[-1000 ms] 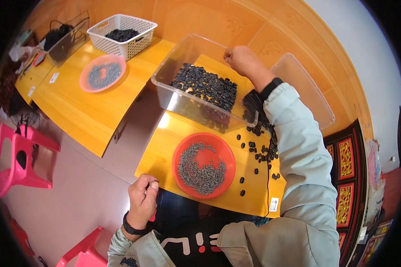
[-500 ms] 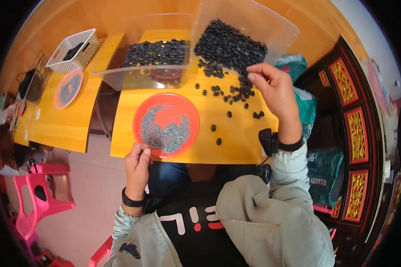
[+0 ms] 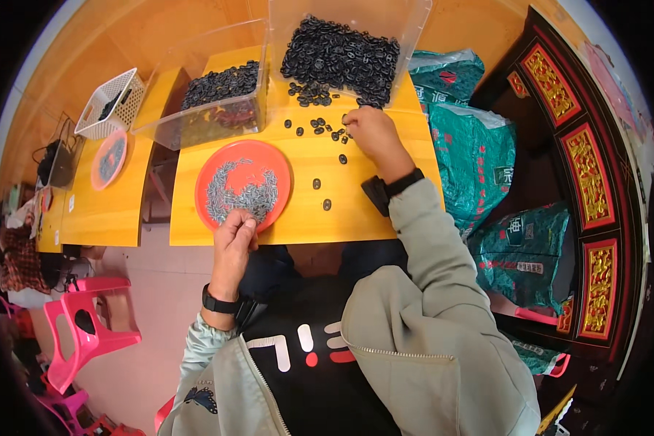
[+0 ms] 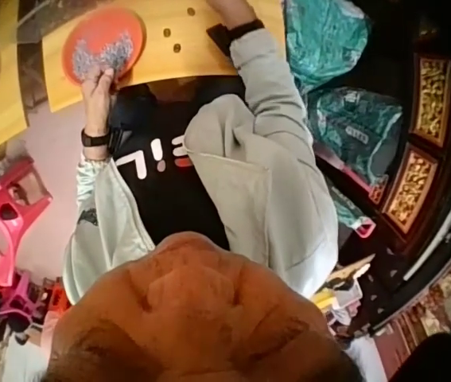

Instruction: Manually sorting small black hardware parts from a tray into plastic containers.

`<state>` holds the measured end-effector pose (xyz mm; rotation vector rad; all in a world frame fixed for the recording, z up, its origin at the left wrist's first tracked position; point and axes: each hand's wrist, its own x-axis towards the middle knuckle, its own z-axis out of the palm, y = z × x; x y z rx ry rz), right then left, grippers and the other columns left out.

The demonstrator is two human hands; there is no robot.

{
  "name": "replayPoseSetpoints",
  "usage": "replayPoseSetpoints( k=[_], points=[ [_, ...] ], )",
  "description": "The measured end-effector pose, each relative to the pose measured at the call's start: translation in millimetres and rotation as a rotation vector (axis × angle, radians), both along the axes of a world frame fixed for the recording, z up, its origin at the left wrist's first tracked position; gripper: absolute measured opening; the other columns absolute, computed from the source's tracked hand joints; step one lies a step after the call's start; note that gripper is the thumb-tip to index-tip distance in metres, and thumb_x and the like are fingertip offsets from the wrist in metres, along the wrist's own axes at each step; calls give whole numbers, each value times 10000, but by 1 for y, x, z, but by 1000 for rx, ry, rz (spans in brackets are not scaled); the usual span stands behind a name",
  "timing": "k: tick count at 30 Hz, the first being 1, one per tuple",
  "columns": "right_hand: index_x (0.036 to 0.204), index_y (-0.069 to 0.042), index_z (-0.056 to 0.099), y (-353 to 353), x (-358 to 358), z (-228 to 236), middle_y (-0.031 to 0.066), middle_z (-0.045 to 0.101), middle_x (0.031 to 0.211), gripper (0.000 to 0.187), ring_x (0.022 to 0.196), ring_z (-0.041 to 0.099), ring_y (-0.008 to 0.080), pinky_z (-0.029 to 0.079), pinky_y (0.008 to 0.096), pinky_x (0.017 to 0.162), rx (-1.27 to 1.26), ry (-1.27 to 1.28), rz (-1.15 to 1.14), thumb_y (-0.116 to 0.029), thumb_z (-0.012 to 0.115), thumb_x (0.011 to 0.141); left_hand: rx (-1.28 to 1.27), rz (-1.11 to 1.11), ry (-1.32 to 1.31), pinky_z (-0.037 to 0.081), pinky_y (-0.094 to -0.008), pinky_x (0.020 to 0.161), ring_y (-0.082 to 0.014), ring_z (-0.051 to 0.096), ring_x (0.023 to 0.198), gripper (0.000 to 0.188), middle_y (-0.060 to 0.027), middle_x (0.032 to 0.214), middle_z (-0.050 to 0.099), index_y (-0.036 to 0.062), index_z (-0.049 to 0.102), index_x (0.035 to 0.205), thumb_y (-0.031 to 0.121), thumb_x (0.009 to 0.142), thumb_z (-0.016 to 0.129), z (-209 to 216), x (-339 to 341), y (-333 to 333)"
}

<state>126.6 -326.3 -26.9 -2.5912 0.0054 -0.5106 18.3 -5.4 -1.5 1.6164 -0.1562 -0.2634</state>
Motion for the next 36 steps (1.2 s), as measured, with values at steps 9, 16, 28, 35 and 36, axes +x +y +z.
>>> replayPoseSetpoints(
  k=[9,16,28,35,36],
  points=[
    [830,-96,693,15,28,3,153,650,885,188,857,621,313,490,405,731,-273,245,21,-81,517,767,13,34,20,364,-195,512,-53,435,559,111,35,653,451,54,512,804,112,894,485,2,-7,8],
    [822,-52,652,17,23,7,150,620,713,127,691,609,290,473,369,635,8,50,61,-102,569,740,-13,39,-9,348,-200,488,-66,447,525,124,17,622,479,67,514,808,147,897,483,-6,-5,13],
    [885,12,605,160,-87,37,59,638,759,78,695,621,125,503,249,635,1212,450,785,-47,599,835,-337,-26,213,383,-199,481,-90,478,514,174,-18,658,520,58,524,850,199,920,449,-7,-14,20],
    [944,40,604,172,-101,27,84,636,787,117,719,616,137,502,259,666,1268,631,820,-21,577,847,-648,-76,353,436,-216,480,-131,542,549,181,-43,688,537,19,519,957,181,919,450,-14,-22,21],
    [944,40,604,172,-102,29,84,636,787,117,719,616,137,502,259,666,1261,641,821,-21,577,847,-722,-99,377,439,-212,480,-133,547,554,183,-46,691,537,13,516,968,179,917,457,-14,-23,19]
  ],
)
